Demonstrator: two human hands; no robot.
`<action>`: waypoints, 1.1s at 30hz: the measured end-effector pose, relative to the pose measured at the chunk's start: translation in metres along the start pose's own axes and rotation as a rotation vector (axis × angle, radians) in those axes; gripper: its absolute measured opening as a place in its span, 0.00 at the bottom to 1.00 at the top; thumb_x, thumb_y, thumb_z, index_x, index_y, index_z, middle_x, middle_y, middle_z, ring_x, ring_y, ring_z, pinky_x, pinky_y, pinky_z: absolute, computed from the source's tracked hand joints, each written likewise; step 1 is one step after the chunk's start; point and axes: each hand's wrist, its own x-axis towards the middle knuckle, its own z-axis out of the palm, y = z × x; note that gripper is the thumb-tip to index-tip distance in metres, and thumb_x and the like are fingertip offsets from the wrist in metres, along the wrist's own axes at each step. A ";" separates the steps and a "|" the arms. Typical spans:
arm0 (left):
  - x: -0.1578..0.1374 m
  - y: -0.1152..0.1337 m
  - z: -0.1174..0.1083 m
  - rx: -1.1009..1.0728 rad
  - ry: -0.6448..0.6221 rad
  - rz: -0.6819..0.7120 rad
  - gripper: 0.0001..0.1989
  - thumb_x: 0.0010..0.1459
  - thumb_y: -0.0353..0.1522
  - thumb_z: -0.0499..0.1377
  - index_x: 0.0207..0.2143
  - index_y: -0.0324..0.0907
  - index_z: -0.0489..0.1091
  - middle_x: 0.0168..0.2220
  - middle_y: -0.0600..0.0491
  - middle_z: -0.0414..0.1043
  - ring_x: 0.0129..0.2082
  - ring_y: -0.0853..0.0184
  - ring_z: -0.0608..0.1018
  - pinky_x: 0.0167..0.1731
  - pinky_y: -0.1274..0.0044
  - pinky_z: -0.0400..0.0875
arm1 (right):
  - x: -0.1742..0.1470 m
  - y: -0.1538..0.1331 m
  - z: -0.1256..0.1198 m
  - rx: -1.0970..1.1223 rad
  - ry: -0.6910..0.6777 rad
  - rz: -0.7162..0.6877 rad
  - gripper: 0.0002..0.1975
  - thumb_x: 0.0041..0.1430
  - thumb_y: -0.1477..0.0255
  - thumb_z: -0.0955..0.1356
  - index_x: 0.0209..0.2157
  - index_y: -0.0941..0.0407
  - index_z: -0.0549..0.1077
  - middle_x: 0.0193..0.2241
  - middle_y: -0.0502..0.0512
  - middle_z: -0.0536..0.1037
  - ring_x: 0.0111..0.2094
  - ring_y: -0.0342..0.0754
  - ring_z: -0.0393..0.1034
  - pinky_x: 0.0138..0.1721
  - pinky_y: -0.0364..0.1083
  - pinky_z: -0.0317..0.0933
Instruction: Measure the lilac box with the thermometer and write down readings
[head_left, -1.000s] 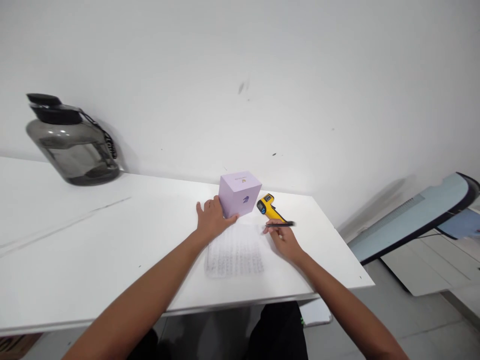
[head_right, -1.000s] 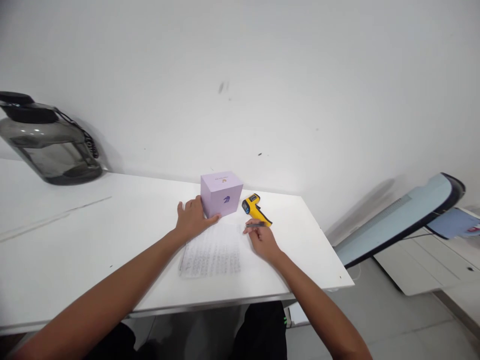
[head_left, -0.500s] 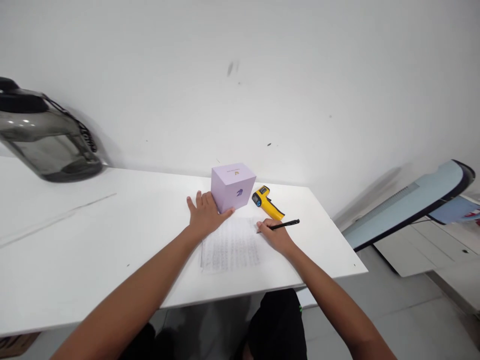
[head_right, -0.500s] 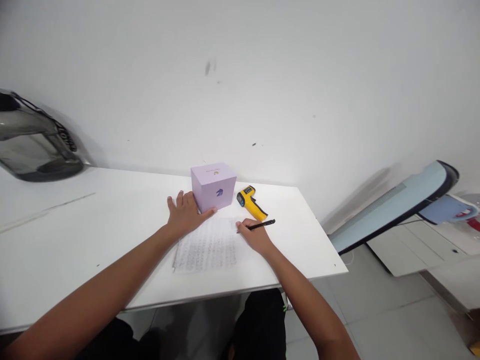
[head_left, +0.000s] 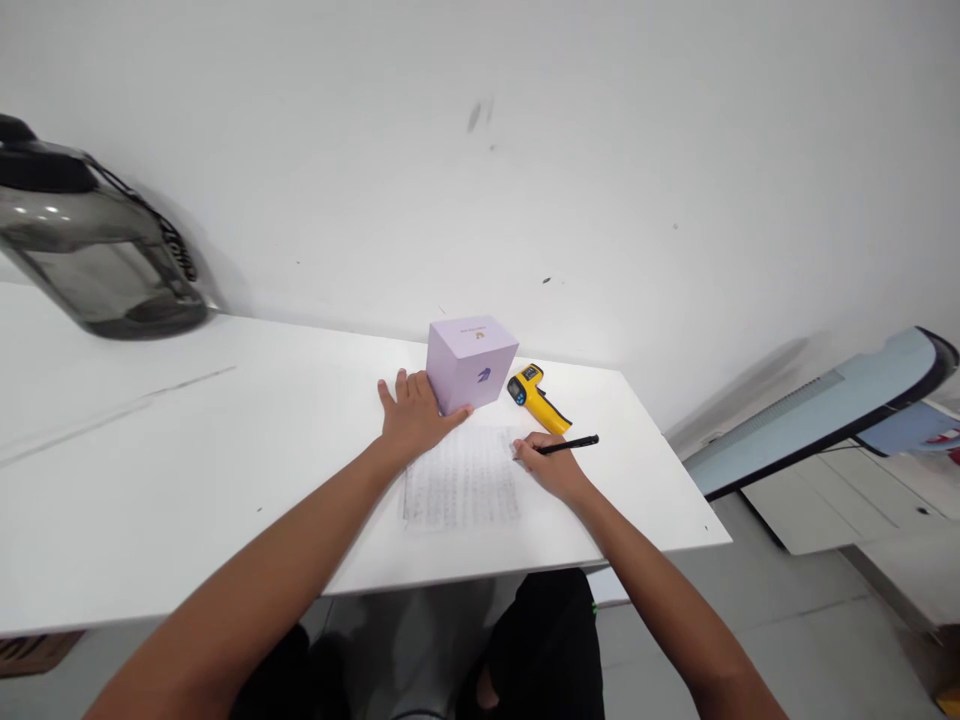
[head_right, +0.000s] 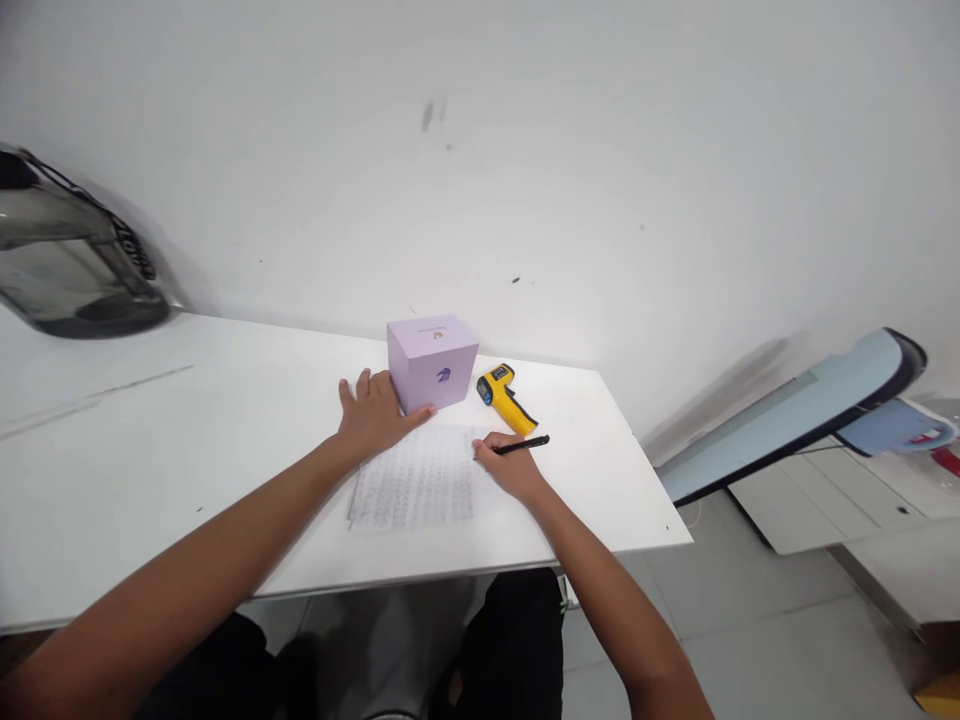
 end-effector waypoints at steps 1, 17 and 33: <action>0.000 0.000 0.000 0.003 -0.001 0.000 0.50 0.53 0.60 0.54 0.66 0.35 0.52 0.67 0.29 0.57 0.73 0.37 0.46 0.68 0.46 0.31 | 0.000 0.001 0.000 0.004 -0.004 0.005 0.19 0.58 0.60 0.68 0.18 0.55 0.69 0.16 0.47 0.67 0.21 0.42 0.59 0.24 0.44 0.52; 0.001 0.001 0.001 0.065 -0.026 -0.006 0.55 0.53 0.62 0.49 0.67 0.27 0.49 0.68 0.27 0.55 0.73 0.38 0.44 0.68 0.47 0.31 | 0.002 0.006 0.000 -0.059 0.025 0.007 0.19 0.56 0.59 0.67 0.17 0.54 0.67 0.16 0.48 0.68 0.21 0.44 0.60 0.25 0.44 0.53; 0.000 0.001 0.000 0.055 -0.052 -0.012 0.56 0.54 0.62 0.49 0.68 0.25 0.49 0.69 0.26 0.52 0.73 0.39 0.44 0.69 0.48 0.33 | 0.002 0.003 0.000 -0.048 0.071 -0.010 0.20 0.57 0.58 0.67 0.16 0.53 0.66 0.17 0.50 0.69 0.23 0.45 0.63 0.27 0.45 0.57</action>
